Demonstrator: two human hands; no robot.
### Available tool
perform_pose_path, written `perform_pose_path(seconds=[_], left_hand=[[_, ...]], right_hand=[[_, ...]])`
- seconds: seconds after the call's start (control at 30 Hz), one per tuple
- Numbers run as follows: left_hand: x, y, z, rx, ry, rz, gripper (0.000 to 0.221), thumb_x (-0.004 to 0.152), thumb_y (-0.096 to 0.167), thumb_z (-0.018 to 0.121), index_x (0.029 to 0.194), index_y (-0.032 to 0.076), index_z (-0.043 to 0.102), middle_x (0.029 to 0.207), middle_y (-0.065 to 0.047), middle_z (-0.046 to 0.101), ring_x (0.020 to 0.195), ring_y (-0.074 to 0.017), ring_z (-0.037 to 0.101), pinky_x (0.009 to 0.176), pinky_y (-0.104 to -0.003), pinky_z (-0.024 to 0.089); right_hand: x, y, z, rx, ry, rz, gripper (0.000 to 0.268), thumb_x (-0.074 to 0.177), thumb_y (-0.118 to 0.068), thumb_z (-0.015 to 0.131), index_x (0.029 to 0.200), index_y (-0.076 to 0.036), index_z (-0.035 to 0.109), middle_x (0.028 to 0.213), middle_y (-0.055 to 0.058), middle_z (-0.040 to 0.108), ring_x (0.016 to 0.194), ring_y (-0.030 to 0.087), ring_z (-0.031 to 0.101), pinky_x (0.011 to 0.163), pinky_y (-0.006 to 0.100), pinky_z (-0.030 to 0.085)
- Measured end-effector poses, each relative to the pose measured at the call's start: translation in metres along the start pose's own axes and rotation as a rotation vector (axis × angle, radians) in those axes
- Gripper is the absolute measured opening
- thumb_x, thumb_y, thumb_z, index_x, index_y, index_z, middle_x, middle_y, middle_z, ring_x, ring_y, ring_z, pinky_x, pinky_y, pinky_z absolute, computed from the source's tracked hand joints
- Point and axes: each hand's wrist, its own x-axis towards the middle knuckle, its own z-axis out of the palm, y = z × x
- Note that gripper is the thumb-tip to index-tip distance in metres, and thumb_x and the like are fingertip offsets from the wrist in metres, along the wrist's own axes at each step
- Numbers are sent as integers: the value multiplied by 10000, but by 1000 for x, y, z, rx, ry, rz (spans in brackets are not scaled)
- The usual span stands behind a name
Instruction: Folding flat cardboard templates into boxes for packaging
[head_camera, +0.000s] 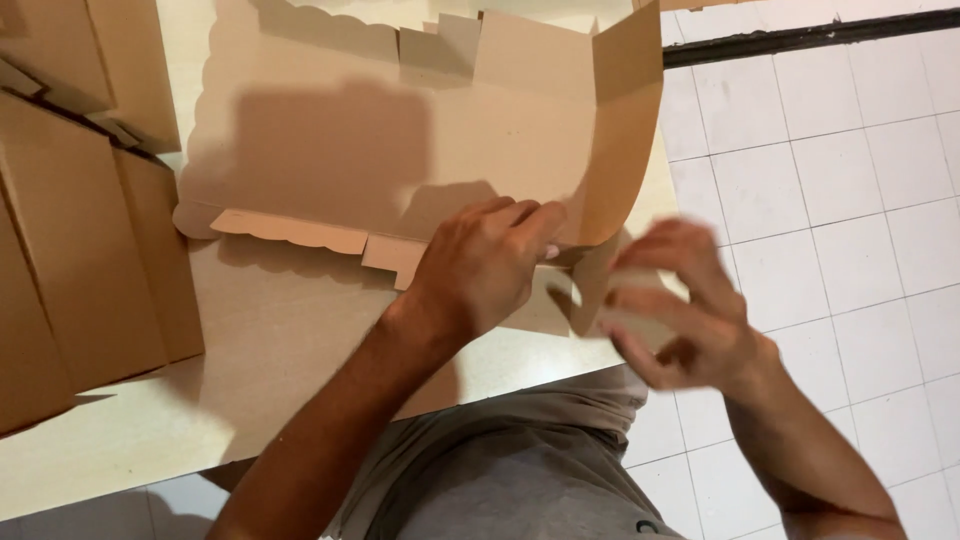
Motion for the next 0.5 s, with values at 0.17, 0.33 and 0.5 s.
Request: perform_pose_path(seconds=[0.17, 0.33, 0.5], left_hand=[[4, -7, 5, -15, -65, -5, 97, 974, 90, 659, 1068, 73, 640, 809, -135, 705, 771, -317, 724, 733, -444, 594], [2, -16, 11, 24, -43, 13, 91, 983, 129, 650, 1052, 81, 618, 797, -122, 704, 791, -314, 720, 745, -439, 587], [5, -20, 3, -27, -52, 3, 45, 1003, 126, 631, 1017, 94, 603, 772, -113, 685, 794, -311, 714, 764, -425, 588]], right_hand=[[15, -4, 25, 60, -105, -36, 152, 878, -101, 734, 1023, -72, 770, 1008, 174, 686, 907, 385, 685, 849, 521, 539], [13, 7, 39, -5, -22, -117, 135, 958, -83, 664, 994, -84, 795, 901, 139, 694, 749, 329, 676, 713, 447, 570], [6, 20, 47, 75, 174, -205, 105, 845, 59, 768, 865, -39, 797, 847, 160, 706, 633, 302, 677, 562, 410, 563]])
